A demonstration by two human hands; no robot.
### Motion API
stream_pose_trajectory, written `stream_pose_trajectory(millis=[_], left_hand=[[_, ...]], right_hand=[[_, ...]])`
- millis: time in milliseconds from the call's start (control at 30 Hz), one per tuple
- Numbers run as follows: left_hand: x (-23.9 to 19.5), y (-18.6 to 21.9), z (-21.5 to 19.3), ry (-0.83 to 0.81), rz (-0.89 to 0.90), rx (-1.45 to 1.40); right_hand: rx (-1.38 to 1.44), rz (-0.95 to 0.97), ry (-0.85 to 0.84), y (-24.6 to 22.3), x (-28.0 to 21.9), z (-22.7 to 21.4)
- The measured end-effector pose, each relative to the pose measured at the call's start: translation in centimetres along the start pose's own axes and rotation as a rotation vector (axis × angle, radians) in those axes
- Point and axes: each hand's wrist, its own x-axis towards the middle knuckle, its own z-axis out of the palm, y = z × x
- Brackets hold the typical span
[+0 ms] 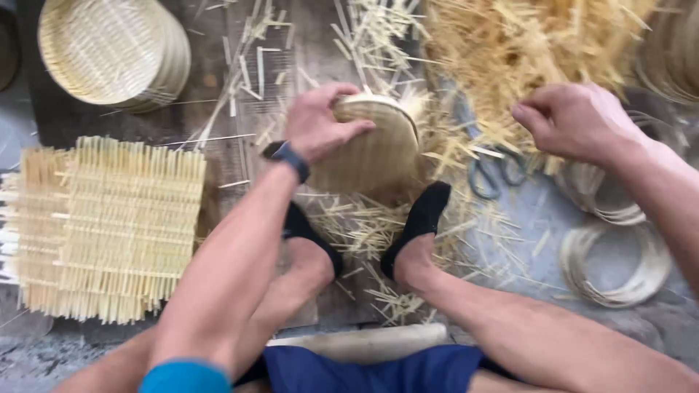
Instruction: The person sits on the floor and assembles bamboo steamer baskets. They lay a woven bamboo mat over a round wooden mold, bend a thin bamboo rim ring around the mat edge, press the rim into place, trim excess bamboo strips with scissors, and set finished baskets aside with a stack of completed ones.
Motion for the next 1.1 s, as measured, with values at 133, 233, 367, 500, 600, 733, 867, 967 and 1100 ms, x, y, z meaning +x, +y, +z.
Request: stream_pose_trajectory(millis=[133, 233, 367, 500, 600, 733, 867, 967, 1100], left_hand=[[-6.0, 2.4, 2.1, 0.279, 0.446, 0.256], [-8.7, -2.8, 6.5, 0.114, 0.698, 0.523], [-11.2, -4.3, 8.3, -0.009, 0.338, 0.669], [-7.8, 0.0, 9.6, 0.308, -0.233, 0.209], [-3.8, -2.3, 13.2, 0.447, -0.480, 0.105], [-3.0, -3.2, 12.7, 0.514, -0.450, 0.223], [-4.7, -3.2, 10.5, 0.233, 0.057, 0.263], [-4.0, -4.6, 9.6, 0.101, 0.104, 0.278], [-4.8, -5.2, 9.7, 0.064, 0.176, 0.578]], right_hand=[[-0.007, 0.152, -0.215, 4.7, -4.3, 6.5], [0.212, 0.136, -0.249, 10.1, -0.8, 18.4], [0.154, 0.086, 0.266, 12.1, 3.1, 31.2], [0.259, 0.257, 0.175, 11.2, 3.4, 32.6], [0.758, 0.418, -0.252, 11.3, 3.7, 31.8], [1.617, 0.475, -0.362, 7.1, 0.2, 23.2], [1.813, 0.217, -0.275, 7.2, -2.9, 27.7], [1.352, 0.293, -0.218, 3.0, -4.3, 24.7], [0.545, 0.142, 0.082, 0.5, -3.5, 23.8]])
